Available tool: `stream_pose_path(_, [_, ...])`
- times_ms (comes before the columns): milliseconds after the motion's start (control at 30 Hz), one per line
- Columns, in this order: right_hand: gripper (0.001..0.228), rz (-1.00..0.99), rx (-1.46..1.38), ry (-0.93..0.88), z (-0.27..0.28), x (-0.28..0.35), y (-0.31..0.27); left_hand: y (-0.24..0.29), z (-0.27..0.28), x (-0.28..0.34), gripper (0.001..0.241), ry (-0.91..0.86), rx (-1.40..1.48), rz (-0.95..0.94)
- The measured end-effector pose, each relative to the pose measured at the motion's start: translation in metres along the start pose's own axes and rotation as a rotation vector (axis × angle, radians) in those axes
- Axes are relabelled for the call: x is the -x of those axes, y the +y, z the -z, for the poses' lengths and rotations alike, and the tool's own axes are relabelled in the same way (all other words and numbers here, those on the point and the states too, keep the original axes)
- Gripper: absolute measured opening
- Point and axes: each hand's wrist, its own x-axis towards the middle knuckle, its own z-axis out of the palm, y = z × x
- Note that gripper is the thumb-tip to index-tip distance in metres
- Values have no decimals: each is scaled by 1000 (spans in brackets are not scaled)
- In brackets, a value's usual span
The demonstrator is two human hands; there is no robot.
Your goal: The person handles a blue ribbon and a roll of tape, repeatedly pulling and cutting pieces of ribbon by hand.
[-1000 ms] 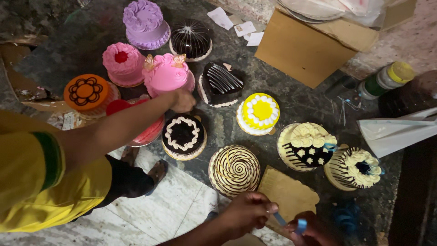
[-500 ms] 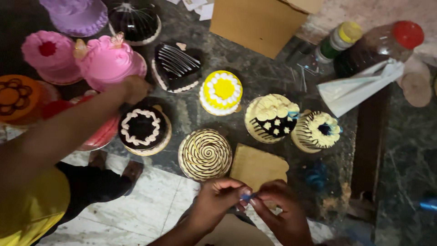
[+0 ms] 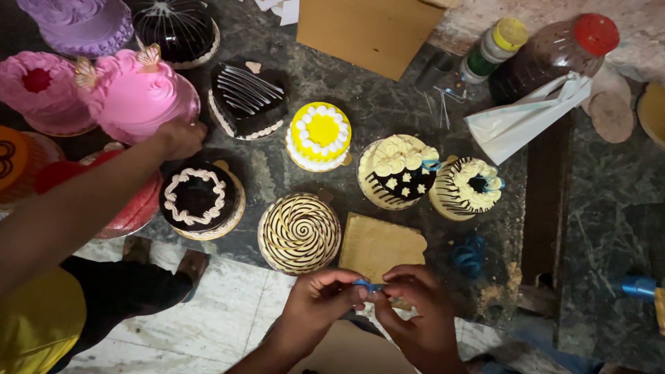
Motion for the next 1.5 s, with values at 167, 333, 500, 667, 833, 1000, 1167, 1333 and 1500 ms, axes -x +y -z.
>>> stream_pose_path(167, [18, -73, -20, -53, 3, 4, 9, 1, -1, 0, 15, -18, 36, 20])
stream_pose_path(333, [23, -96, -105, -32, 2, 7, 14, 0, -1, -3, 15, -45, 30, 30])
stream_pose_path(500, [30, -251, -207, -78, 2, 6, 8, -4, 2, -4, 14, 0, 9, 46])
stream_pose_path(667, [17, -136, -202, -86, 0, 4, 13, -11, 3, -9, 13, 18, 14, 23])
stream_pose_path(833, [12, -158, -209, 7, -9, -2, 23, -13, 8, -14, 14, 56, -73, 139])
stream_pose_path(1000, [7, -120, 240, 270, -15, -67, 82, -13, 19, -12, 22, 119, 60, 123])
stream_pose_path(1167, [8, 38, 418, 336, -38, -130, 149, -10, 32, -3, 21, 176, -3, 112])
stream_pose_path(1333, [9, 47, 555, 289, -56, -151, 196, -11, 41, 5, 18, 204, -53, 74])
stream_pose_path(1500, [12, -12, 653, 197, -63, -159, 220, -10, 49, 11, 15, 268, -143, 52])
